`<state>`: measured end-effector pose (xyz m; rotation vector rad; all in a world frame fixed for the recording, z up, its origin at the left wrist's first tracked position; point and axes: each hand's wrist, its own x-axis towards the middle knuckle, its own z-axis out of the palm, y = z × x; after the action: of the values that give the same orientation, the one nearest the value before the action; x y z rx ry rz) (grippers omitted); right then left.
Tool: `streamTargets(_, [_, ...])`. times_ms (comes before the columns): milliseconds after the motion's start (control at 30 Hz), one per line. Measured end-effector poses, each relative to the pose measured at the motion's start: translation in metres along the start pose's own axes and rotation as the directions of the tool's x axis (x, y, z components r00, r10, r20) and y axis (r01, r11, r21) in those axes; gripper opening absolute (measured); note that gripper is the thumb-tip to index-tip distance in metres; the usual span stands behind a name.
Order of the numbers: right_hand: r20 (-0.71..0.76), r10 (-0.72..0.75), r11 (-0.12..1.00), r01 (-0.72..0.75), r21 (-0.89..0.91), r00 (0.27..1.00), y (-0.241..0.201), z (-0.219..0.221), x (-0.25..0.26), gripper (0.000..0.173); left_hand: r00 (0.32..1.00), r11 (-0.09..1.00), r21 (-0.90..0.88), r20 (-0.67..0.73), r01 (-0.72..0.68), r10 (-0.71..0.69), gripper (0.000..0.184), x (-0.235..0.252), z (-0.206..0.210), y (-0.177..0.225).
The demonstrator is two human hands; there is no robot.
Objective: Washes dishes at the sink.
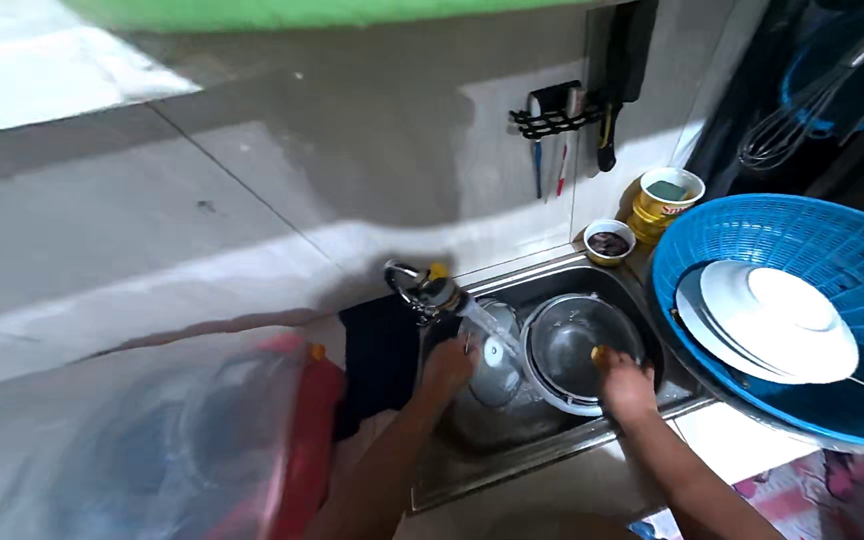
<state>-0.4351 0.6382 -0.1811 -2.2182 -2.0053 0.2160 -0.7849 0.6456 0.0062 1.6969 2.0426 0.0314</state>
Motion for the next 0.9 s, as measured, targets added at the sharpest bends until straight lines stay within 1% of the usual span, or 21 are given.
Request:
streamTargets(67, [0.011, 0.048, 0.998, -0.048, -0.033, 0.999, -0.005, 0.004, 0.002, 0.055, 0.997, 0.995, -0.07, 0.027, 0.073, -0.071, 0.042, -0.003, 0.008, -0.017])
streamTargets(100, [-0.003, 0.061, 0.997, -0.061, -0.052, 0.998, -0.005, 0.007, 0.005, 0.058, 0.996, 0.992, -0.09, 0.017, 0.093, -0.092, 0.043, -0.005, 0.014, -0.022])
streamTargets(167, [-0.042, 0.069, 0.992, -0.073, -0.103, 0.997, -0.006, 0.012, 0.01, 0.054, 0.992, 0.995, -0.06, -0.083, 0.086, -0.091, 0.045, -0.011, 0.022, -0.024])
streamTargets(233, [-0.072, 0.067, 0.987, -0.077, -0.142, 0.995, -0.01, 0.009, 0.018, 0.047, 0.985, 0.998, 0.028, -0.163, 0.053, -0.048, 0.048, -0.017, 0.024, -0.019])
streamTargets(300, [-0.079, 0.067, 0.981, -0.08, -0.179, 0.995, -0.015, 0.007, 0.029, 0.043, 0.984, 0.995, 0.091, -0.178, 0.047, -0.03, 0.052, -0.025, 0.021, -0.007])
streamTargets(333, [-0.074, 0.063, 0.978, -0.076, -0.193, 0.995, -0.016, 0.006, 0.035, 0.042, 0.985, 0.995, 0.088, -0.172, 0.049, -0.033, 0.052, -0.03, 0.018, 0.0])
streamTargets(400, [-0.075, 0.038, 0.982, -0.051, -0.182, 0.996, -0.016, 0.007, 0.043, 0.041, 0.99, 0.998, 0.017, -0.126, 0.067, -0.064, 0.052, -0.042, 0.006, 0.012])
streamTargets(433, [-0.079, 0.024, 0.986, -0.037, -0.165, 0.997, -0.015, 0.007, 0.046, 0.041, 0.991, 0.996, -0.006, -0.099, 0.085, -0.085, 0.053, -0.048, -0.002, 0.016])
streamTargets(500, [-0.105, 0.011, 0.995, -0.021, -0.093, 0.994, -0.01, 0.01, 0.049, 0.043, 0.99, 0.993, -0.036, -0.09, 0.108, -0.111, 0.054, -0.062, -0.021, 0.016])
streamTargets(567, [-0.133, 0.008, 0.998, 0.0, 0.062, 0.991, -0.011, 0.002, 0.052, 0.042, 0.982, 0.975, -0.174, -0.106, 0.135, -0.155, 0.053, -0.072, -0.037, 0.005])
streamTargets(600, [-0.153, 0.0, 0.987, 0.025, 0.156, 0.988, -0.016, -0.009, 0.055, 0.041, 0.978, 0.948, -0.291, -0.119, 0.131, -0.171, 0.051, -0.077, -0.043, -0.001])
streamTargets(633, [-0.167, -0.02, 0.967, 0.061, 0.247, 0.986, -0.026, -0.023, 0.058, 0.042, 0.974, 0.897, -0.427, -0.125, 0.117, -0.186, 0.049, -0.081, -0.048, -0.006])
streamTargets(700, [-0.196, -0.087, 0.915, 0.156, 0.371, 0.977, -0.055, -0.058, 0.062, 0.044, 0.968, 0.733, -0.676, -0.125, 0.078, -0.218, 0.046, -0.088, -0.054, -0.01])
streamTargets(767, [-0.214, -0.161, 0.853, 0.245, 0.462, 0.963, -0.092, -0.092, 0.063, 0.043, 0.969, 0.557, -0.83, -0.112, 0.03, -0.218, 0.044, -0.085, -0.05, -0.015])
streamTargets(833, [-0.226, -0.258, 0.801, 0.339, 0.493, 0.939, -0.13, -0.115, 0.06, 0.044, 0.981, 0.358, -0.934, -0.061, 0.008, -0.182, 0.045, -0.072, -0.029, -0.021])
streamTargets(900, [-0.169, -0.399, 0.806, 0.433, 0.404, 0.901, -0.161, -0.115, 0.058, 0.047, 0.988, 0.132, -0.991, -0.033, -0.013, -0.151, 0.047, -0.046, 0.014, -0.024])
